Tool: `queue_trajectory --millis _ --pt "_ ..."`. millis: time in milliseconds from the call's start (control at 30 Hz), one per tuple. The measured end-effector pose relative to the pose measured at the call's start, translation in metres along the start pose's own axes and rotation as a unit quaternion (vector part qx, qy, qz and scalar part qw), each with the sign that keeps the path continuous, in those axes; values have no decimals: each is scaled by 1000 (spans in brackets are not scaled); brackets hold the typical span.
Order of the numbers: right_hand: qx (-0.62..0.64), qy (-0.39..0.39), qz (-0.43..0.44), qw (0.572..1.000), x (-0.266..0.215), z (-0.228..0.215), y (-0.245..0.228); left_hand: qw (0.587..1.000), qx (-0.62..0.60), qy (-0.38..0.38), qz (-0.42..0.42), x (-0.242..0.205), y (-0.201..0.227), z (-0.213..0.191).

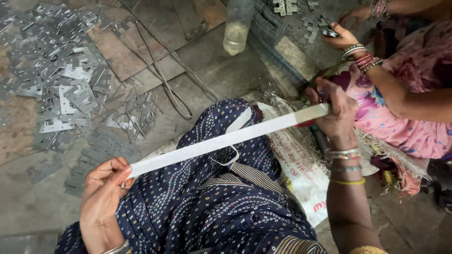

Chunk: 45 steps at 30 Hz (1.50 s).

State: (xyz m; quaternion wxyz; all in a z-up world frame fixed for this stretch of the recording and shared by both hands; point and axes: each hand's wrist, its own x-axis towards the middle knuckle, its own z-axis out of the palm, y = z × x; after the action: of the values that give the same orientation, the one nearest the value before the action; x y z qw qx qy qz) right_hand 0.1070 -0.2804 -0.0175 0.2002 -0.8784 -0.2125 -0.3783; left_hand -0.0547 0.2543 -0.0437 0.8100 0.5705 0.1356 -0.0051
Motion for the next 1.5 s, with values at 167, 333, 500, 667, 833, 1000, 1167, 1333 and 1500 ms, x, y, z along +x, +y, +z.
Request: queue_trajectory --millis 167,333,500,667,833,1000,1167,1333,1500 --pt "12 -45 15 999 3 -35 -34 992 113 39 -32 -7 -6 -29" --pt "98 -101 -37 989 18 -38 -87 972 217 54 -69 -48 -12 -80" --pt "340 -143 -120 922 36 -14 -151 938 263 177 -140 -135 8 -118" --pt "345 -154 -168 911 49 7 -200 791 490 314 -188 -193 46 -105" --pt "338 -140 -221 904 57 22 -227 637 654 408 5 -181 64 -27" --pt "356 -148 -255 887 57 23 -230 878 425 65 208 -91 39 84" --pt "329 -145 -251 899 57 15 -212 933 285 -189 110 -42 15 125" --pt "320 -166 -204 910 52 15 -207 948 164 -240 130 -32 3 133" --pt "394 -295 -116 863 59 10 -212 950 225 -174 127 -33 2 128"
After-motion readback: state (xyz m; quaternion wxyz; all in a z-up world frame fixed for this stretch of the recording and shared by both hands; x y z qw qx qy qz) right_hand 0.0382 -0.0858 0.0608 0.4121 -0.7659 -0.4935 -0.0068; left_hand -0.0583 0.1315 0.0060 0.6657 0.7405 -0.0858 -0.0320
